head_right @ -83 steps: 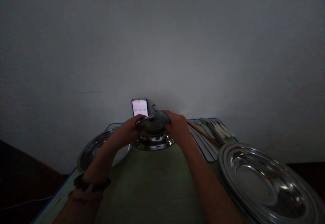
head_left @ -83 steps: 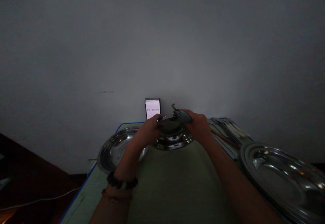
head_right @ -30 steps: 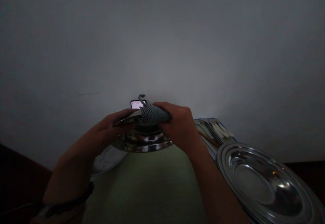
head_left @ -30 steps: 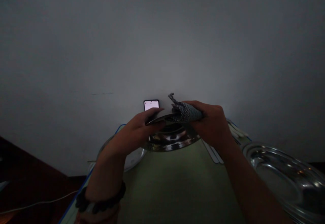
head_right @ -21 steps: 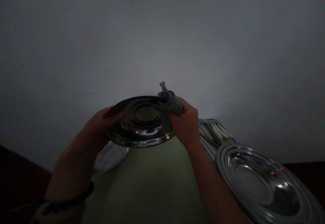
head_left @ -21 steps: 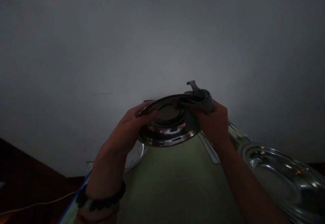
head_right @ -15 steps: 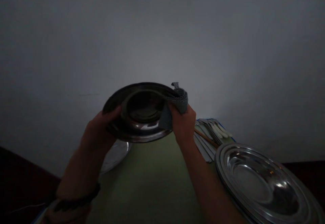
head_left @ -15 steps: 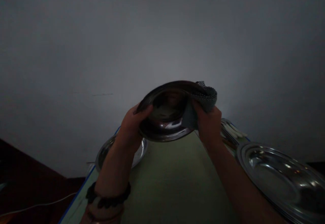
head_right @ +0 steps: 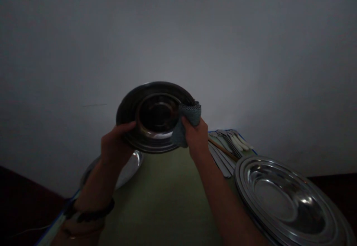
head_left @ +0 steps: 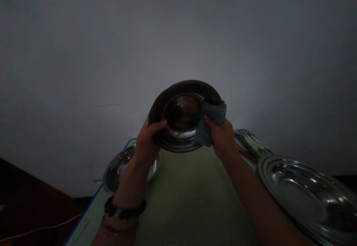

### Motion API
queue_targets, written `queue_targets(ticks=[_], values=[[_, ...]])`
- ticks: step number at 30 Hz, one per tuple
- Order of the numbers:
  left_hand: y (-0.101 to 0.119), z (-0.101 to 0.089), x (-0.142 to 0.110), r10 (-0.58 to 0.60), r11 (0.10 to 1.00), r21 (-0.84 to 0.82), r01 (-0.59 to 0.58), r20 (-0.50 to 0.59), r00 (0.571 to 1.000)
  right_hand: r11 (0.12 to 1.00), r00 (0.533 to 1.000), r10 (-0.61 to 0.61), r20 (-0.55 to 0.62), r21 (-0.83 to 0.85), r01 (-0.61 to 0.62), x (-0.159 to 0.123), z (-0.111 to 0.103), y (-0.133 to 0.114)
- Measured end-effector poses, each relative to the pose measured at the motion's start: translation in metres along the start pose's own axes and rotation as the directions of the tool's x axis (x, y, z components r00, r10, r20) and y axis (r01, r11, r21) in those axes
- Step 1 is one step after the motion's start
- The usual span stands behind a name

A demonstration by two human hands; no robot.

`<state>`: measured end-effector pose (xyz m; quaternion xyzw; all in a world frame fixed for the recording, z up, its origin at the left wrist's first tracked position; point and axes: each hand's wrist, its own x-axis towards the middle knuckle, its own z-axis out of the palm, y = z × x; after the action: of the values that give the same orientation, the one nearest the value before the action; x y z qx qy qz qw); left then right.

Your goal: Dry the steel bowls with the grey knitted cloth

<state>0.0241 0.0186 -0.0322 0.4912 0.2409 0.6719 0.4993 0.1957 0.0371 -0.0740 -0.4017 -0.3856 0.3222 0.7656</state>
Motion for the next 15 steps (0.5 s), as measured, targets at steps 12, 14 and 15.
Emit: queue_targets(ticks=[12, 14, 15], values=[[-0.011, -0.018, 0.002, -0.333, 0.518, 0.822, -0.238, 0.449, 0.829, 0.603, 0.714, -0.211, 0.667, -0.486, 0.633, -0.002, -0.015, -0.014], [-0.016, -0.02, 0.004, -0.368, 0.52, 0.822, -0.233, 0.462, 0.807, 0.548, 0.689, -0.232, 0.686, -0.493, 0.676, -0.003, -0.015, -0.008], [-0.018, -0.021, 0.005, -0.376, 0.517, 0.823, -0.234, 0.464, 0.802, 0.522, 0.668, -0.246, 0.702, -0.485, 0.702, -0.003, -0.014, -0.006]])
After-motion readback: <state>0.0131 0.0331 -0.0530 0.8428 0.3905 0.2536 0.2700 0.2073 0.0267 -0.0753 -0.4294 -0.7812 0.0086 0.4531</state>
